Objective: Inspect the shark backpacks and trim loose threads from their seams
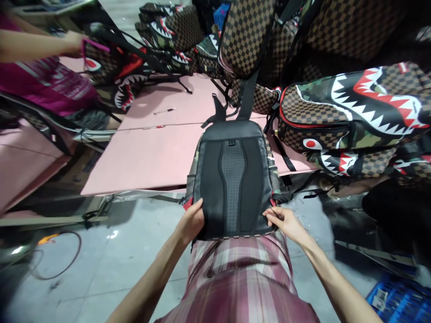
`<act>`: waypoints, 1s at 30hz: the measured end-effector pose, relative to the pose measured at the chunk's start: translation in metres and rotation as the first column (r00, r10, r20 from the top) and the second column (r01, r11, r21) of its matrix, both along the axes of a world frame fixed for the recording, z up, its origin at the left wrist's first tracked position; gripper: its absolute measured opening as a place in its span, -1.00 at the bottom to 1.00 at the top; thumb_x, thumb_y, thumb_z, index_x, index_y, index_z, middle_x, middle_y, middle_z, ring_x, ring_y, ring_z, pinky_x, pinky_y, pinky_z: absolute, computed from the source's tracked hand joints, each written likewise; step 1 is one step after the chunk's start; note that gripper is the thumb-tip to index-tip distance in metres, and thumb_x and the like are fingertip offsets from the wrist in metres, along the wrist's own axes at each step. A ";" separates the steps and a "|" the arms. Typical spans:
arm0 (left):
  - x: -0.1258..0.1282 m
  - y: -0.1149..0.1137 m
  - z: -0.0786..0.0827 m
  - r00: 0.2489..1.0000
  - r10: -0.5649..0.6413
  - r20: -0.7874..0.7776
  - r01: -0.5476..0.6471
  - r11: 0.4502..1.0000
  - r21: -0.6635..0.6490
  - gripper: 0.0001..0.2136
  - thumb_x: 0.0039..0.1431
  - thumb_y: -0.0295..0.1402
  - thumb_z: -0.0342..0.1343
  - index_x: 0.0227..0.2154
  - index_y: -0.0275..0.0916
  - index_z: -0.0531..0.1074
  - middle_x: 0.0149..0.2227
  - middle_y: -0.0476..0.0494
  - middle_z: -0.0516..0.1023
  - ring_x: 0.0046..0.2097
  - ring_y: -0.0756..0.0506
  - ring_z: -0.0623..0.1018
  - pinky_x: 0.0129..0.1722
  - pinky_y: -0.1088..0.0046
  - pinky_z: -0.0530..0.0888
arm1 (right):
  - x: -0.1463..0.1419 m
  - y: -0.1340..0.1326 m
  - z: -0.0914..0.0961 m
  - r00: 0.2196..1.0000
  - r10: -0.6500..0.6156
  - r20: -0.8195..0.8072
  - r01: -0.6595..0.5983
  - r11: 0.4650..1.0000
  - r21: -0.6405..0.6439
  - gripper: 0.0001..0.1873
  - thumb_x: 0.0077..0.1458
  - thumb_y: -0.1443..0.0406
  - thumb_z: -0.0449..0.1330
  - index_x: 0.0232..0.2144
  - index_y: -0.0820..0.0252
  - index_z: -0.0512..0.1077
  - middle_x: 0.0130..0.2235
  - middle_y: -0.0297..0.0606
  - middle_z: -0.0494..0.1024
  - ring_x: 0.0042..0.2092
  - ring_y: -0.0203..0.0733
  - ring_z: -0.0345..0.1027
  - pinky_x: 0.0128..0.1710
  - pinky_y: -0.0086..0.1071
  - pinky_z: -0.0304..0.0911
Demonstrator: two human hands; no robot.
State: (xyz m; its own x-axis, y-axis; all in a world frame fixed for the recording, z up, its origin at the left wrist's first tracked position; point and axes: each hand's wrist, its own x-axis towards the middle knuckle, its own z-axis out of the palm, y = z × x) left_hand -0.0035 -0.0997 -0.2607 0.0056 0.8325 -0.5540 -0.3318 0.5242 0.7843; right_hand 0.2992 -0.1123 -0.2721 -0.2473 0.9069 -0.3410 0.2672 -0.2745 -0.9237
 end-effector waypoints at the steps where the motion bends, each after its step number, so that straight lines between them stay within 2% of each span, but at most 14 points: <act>1: 0.002 0.002 0.000 0.999 0.009 0.047 -0.006 0.998 -0.068 -0.69 -0.04 -0.13 0.17 -0.30 -0.24 0.49 -0.32 -0.18 0.58 -0.20 -0.17 0.56 -0.19 0.32 0.48 | 0.002 0.000 -0.002 0.998 -0.060 -0.013 0.060 0.998 0.000 -0.61 -0.02 -0.01 0.18 -0.43 0.22 0.48 -0.56 -0.30 0.45 -0.53 -0.30 0.22 -0.52 -0.41 0.11; 4: 0.004 0.000 -0.003 0.990 0.090 0.107 -0.061 0.968 -0.245 -0.69 -0.07 -0.21 0.21 -0.26 -0.25 0.49 -0.28 -0.18 0.60 -0.20 -0.17 0.57 -0.17 0.32 0.50 | 0.011 0.000 -0.009 0.948 -0.319 0.013 0.318 0.946 0.066 -0.57 0.00 -0.05 0.11 -0.46 0.20 0.46 -0.59 -0.34 0.41 -0.63 -0.34 0.09 -0.62 -0.42 0.00; 6: 0.003 -0.001 -0.004 0.982 0.161 0.094 -0.127 0.946 -0.297 -0.73 -0.01 -0.23 0.17 -0.25 -0.26 0.50 -0.27 -0.18 0.60 -0.22 -0.17 0.58 -0.19 0.32 0.52 | 0.015 -0.003 -0.011 0.906 -0.415 0.082 0.396 0.901 0.178 -0.57 0.00 -0.04 0.11 -0.53 0.19 0.45 -0.55 -0.29 0.44 -0.55 -0.27 0.22 -0.55 -0.40 0.11; 8: 0.004 0.000 -0.004 0.975 0.210 0.070 -0.176 0.928 -0.330 -0.77 0.06 -0.25 0.11 -0.26 -0.25 0.50 -0.28 -0.16 0.60 -0.27 -0.14 0.59 -0.23 0.33 0.54 | 0.015 -0.006 -0.009 0.899 -0.406 0.163 0.354 0.894 0.275 -0.60 0.00 -0.02 0.13 -0.49 0.19 0.48 -0.46 -0.24 0.50 -0.40 -0.17 0.35 -0.40 -0.36 0.20; 11: 0.011 0.004 -0.001 0.968 0.250 0.006 -0.231 0.906 -0.355 -0.81 0.12 -0.31 0.07 -0.27 -0.26 0.50 -0.30 -0.13 0.61 -0.34 -0.09 0.59 -0.29 0.40 0.55 | 0.004 -0.006 -0.005 0.863 -0.378 0.334 0.227 0.882 0.413 -0.60 -0.05 0.03 0.20 -0.25 0.18 0.49 -0.33 -0.20 0.51 -0.30 -0.13 0.36 -0.33 -0.35 0.20; 12: 0.013 0.005 0.000 0.967 0.254 -0.012 -0.242 0.905 -0.348 -0.82 0.12 -0.33 0.08 -0.26 -0.27 0.50 -0.30 -0.13 0.61 -0.34 -0.08 0.59 -0.29 0.42 0.55 | -0.002 -0.003 -0.004 0.831 -0.404 0.382 0.213 0.866 0.452 -0.59 -0.08 0.05 0.22 -0.24 0.18 0.48 -0.32 -0.20 0.50 -0.31 -0.15 0.34 -0.35 -0.36 0.17; 14: 0.017 0.005 0.001 0.963 0.267 -0.042 -0.267 0.909 -0.320 -0.82 0.11 -0.37 0.10 -0.24 -0.29 0.50 -0.30 -0.14 0.60 -0.35 -0.06 0.59 -0.29 0.45 0.55 | -0.012 0.004 -0.007 0.778 -0.497 0.384 0.283 0.823 0.492 -0.69 -0.11 0.08 0.24 -0.40 0.19 0.45 -0.40 -0.25 0.45 -0.39 -0.21 0.27 -0.43 -0.40 0.10; 16: 0.018 0.005 0.000 0.954 0.292 -0.069 -0.299 0.905 -0.301 -0.82 0.11 -0.41 0.11 -0.23 -0.31 0.49 -0.36 -0.13 0.60 -0.40 -0.04 0.58 -0.33 0.48 0.55 | -0.020 0.013 -0.013 0.771 -0.605 0.199 0.497 0.767 0.407 -0.72 -0.09 0.11 0.21 -0.60 0.18 0.32 -0.57 -0.38 0.32 -0.52 -0.32 0.15 -0.53 -0.44 0.02; 18: 0.016 0.004 -0.002 0.946 0.313 -0.088 -0.325 0.895 -0.304 -0.84 0.11 -0.43 0.10 -0.25 -0.33 0.48 -0.43 -0.11 0.60 -0.45 -0.02 0.57 -0.40 0.51 0.54 | -0.024 0.019 -0.019 0.723 -0.682 -0.108 0.691 0.711 0.131 -0.64 -0.10 0.12 0.22 -0.67 0.14 0.16 -0.70 -0.51 0.12 -0.63 -0.40 -0.03 -0.62 -0.46 -0.08; 20: 0.013 0.005 -0.006 0.943 0.320 -0.091 -0.332 0.892 -0.307 -0.86 0.12 -0.45 0.09 -0.27 -0.34 0.48 -0.46 -0.10 0.59 -0.48 -0.01 0.56 -0.43 0.53 0.54 | -0.027 0.021 -0.024 0.589 -0.719 -0.369 0.711 0.678 -0.185 -0.58 -0.18 0.15 0.29 -0.68 0.13 0.09 -0.76 -0.59 -0.01 -0.69 -0.45 -0.18 -0.68 -0.48 -0.14; 22: 0.010 0.006 -0.008 0.946 0.313 -0.083 -0.323 0.895 -0.307 -0.88 0.13 -0.45 0.08 -0.31 -0.34 0.49 -0.46 -0.10 0.59 -0.48 -0.01 0.56 -0.43 0.53 0.54 | -0.027 0.020 -0.027 0.476 -0.724 -0.500 0.640 0.675 -0.368 -0.55 -0.24 0.19 0.34 -0.67 0.13 0.08 -0.77 -0.62 -0.05 -0.71 -0.47 -0.22 -0.71 -0.51 -0.15; 24: 0.009 0.006 -0.009 0.949 0.303 -0.083 -0.313 0.901 -0.301 -0.88 0.14 -0.45 0.06 -0.33 -0.35 0.49 -0.46 -0.11 0.59 -0.47 -0.01 0.56 -0.44 0.53 0.53 | -0.027 0.019 -0.028 0.422 -0.723 -0.546 0.586 0.678 -0.444 -0.55 -0.27 0.22 0.37 -0.67 0.14 0.10 -0.78 -0.62 -0.03 -0.72 -0.49 -0.20 -0.73 -0.53 -0.12; 27: 0.007 0.004 -0.006 0.955 0.266 -0.133 -0.293 0.918 -0.269 -0.88 0.13 -0.42 0.08 -0.42 -0.34 0.47 -0.51 -0.10 0.56 -0.54 0.01 0.52 -0.53 0.57 0.48 | -0.025 0.020 -0.027 0.394 -0.739 -0.546 0.567 0.663 -0.489 -0.54 -0.26 0.24 0.38 -0.68 0.14 0.09 -0.80 -0.62 -0.01 -0.74 -0.49 -0.17 -0.75 -0.55 -0.08; 30: -0.006 -0.008 -0.002 0.983 0.088 -0.161 -0.116 0.979 -0.169 -0.82 -0.03 -0.30 0.23 -0.44 -0.34 0.45 -0.62 -0.02 0.47 -0.63 0.05 0.42 -0.66 0.60 0.36 | -0.021 0.024 -0.025 0.374 -0.765 -0.524 0.582 0.633 -0.510 -0.52 -0.23 0.26 0.36 -0.69 0.14 0.06 -0.82 -0.62 -0.02 -0.75 -0.49 -0.15 -0.76 -0.55 -0.08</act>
State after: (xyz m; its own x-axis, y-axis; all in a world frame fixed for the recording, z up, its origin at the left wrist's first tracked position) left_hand -0.0098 -0.1078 -0.2630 -0.1698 0.7133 -0.6800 -0.2749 0.6283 0.7278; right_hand 0.2780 -0.0883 -0.2972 0.1896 0.8026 -0.5656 -0.7269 -0.2725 -0.6304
